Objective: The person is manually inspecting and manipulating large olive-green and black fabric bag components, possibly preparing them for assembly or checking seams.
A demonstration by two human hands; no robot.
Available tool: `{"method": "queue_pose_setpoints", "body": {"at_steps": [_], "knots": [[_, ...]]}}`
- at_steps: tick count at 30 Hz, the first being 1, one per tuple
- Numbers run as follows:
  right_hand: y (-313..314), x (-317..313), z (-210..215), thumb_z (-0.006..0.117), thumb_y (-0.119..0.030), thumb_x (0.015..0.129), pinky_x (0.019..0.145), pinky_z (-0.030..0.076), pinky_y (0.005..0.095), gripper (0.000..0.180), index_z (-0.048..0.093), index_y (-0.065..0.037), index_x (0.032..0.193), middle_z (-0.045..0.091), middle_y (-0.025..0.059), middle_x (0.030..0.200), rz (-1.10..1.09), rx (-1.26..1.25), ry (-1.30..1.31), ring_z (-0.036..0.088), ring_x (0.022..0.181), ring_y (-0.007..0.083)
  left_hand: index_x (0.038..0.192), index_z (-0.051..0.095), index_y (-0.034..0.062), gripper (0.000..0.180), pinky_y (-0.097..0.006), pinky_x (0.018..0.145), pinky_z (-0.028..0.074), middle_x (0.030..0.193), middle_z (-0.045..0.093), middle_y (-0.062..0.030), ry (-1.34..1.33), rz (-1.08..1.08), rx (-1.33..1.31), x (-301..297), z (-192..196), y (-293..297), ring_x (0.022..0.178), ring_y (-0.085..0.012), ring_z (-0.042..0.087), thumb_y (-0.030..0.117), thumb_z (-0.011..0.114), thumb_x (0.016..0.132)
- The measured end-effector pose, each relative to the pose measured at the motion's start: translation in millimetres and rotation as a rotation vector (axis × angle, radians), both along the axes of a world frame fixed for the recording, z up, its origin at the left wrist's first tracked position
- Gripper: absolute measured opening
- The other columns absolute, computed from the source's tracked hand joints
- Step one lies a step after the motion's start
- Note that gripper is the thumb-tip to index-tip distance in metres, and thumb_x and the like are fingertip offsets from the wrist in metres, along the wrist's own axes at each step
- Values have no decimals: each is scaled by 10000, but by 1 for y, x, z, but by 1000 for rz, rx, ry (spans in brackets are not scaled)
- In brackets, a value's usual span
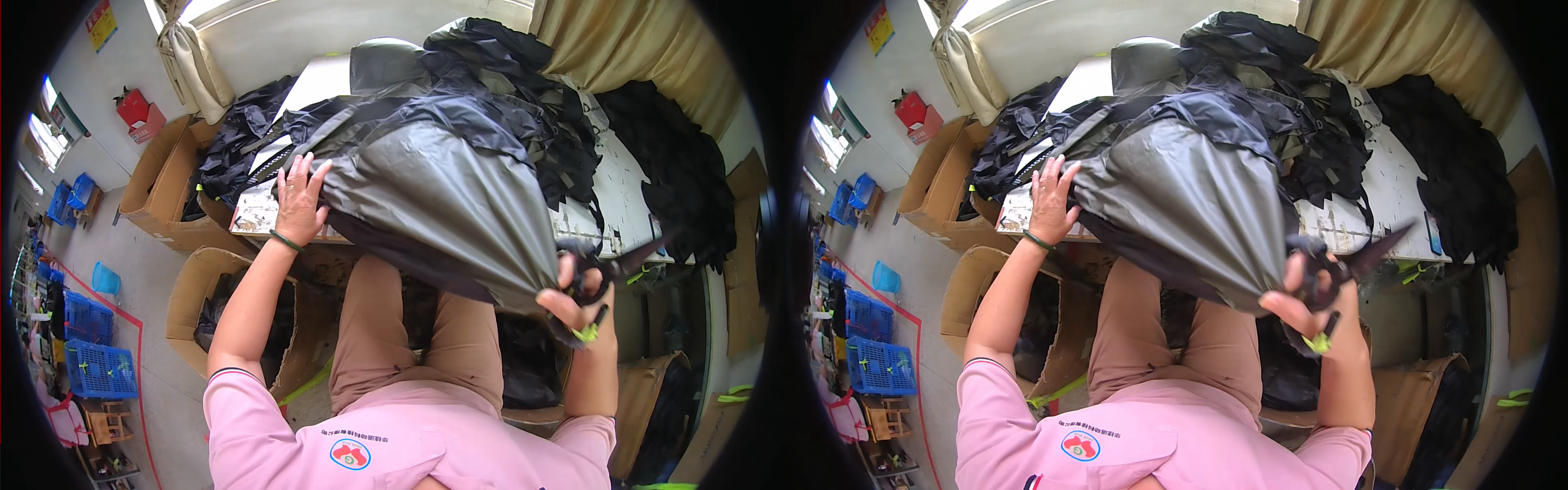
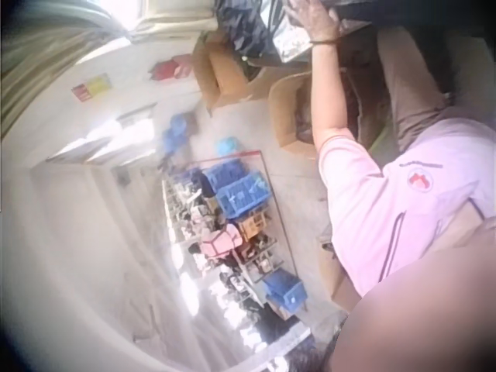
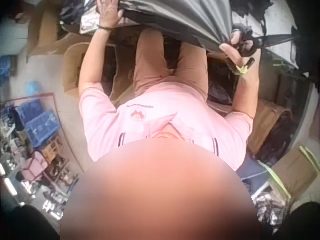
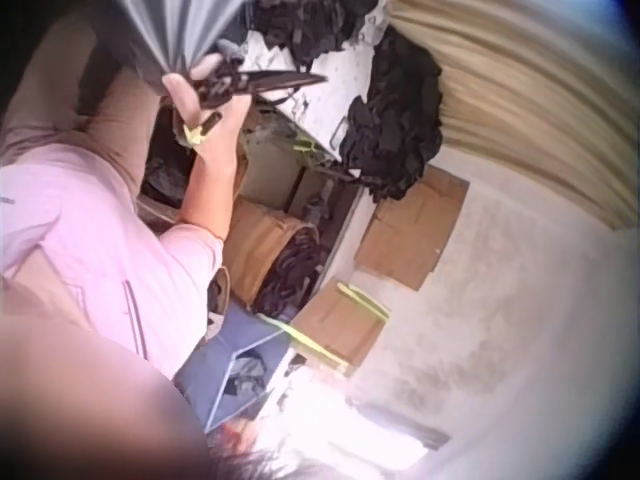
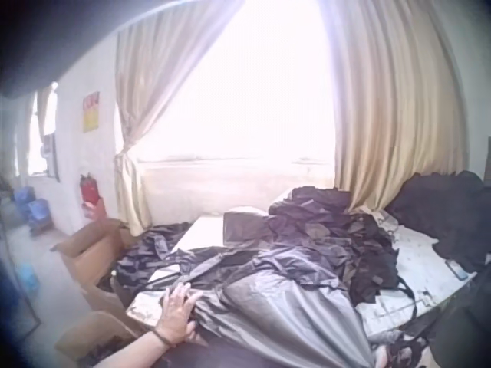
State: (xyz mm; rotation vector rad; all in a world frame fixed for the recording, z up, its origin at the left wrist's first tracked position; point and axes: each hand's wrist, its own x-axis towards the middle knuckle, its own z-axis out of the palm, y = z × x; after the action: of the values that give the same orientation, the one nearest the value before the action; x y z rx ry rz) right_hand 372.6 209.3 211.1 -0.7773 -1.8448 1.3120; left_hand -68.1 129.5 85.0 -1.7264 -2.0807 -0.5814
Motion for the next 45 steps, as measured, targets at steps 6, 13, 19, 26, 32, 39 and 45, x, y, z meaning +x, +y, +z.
{"method": "queue_pose_setpoints", "body": {"at_steps": [6, 13, 19, 26, 32, 39, 45], "knots": [[-19, 131, -36, 856, -93, 585, 776, 387, 271, 407, 539, -99, 840, 517, -3, 847, -161, -148, 82, 494, 825, 122, 985, 625, 89, 273, -430, 967, 452, 907, 644, -79, -84, -428, -219, 36, -4, -21, 927, -278, 620, 106, 731, 735], [-31, 209, -78, 802, -85, 660, 676, 394, 253, 327, 521, -93, 825, 491, -40, 815, -338, -342, -547, 468, 755, 71, 936, 635, 45, 338, -457, 693, 508, 827, 637, -152, -497, -738, -801, 123, 16, -120, 786, -376, 628, 337, 749, 809], [-35, 241, -183, 842, -62, 716, 668, 463, 238, 310, 576, -49, 874, 564, -21, 750, -273, -465, -768, 511, 682, 82, 1082, 654, -14, 442, -398, 838, 515, 1001, 665, -187, -812, -682, -1004, 137, -50, -144, 957, -348, 644, 387, 679, 897], [-27, 141, -163, 762, -38, 809, 694, 480, 260, 229, 569, -11, 928, 652, 34, 816, -276, -120, -493, 584, 735, 93, 1099, 656, 43, 279, -408, 829, 493, 980, 635, -147, -708, -421, -563, 138, -73, -114, 969, -331, 608, 201, 689, 871], [-12, 65, -229, 794, -2, 716, 868, 488, 342, 449, 563, 4, 1100, 657, 111, 1083, -42, 482, -613, 631, 1008, 205, 1025, 660, 101, 286, -401, 848, 424, 996, 613, -77, -326, -383, -609, 147, -85, -95, 1013, -297, 568, 218, 758, 782], [37, 99, -221, 760, 28, 754, 728, 482, 287, 284, 535, -5, 925, 499, 6, 743, -291, -250, -360, 480, 704, 97, 770, 587, 16, 164, -353, 620, 421, 706, 523, -103, -805, -206, -425, 61, -93, -139, 690, -268, 540, 81, 736, 743], [61, 104, -203, 793, -56, 752, 724, 498, 336, 295, 561, -23, 930, 643, 83, 787, -522, 423, -742, 637, 734, 248, 863, 623, 16, 119, -266, 753, 447, 867, 596, -71, -920, -246, -456, 51, -87, -142, 821, -179, 558, 39, 708, 782]]}}
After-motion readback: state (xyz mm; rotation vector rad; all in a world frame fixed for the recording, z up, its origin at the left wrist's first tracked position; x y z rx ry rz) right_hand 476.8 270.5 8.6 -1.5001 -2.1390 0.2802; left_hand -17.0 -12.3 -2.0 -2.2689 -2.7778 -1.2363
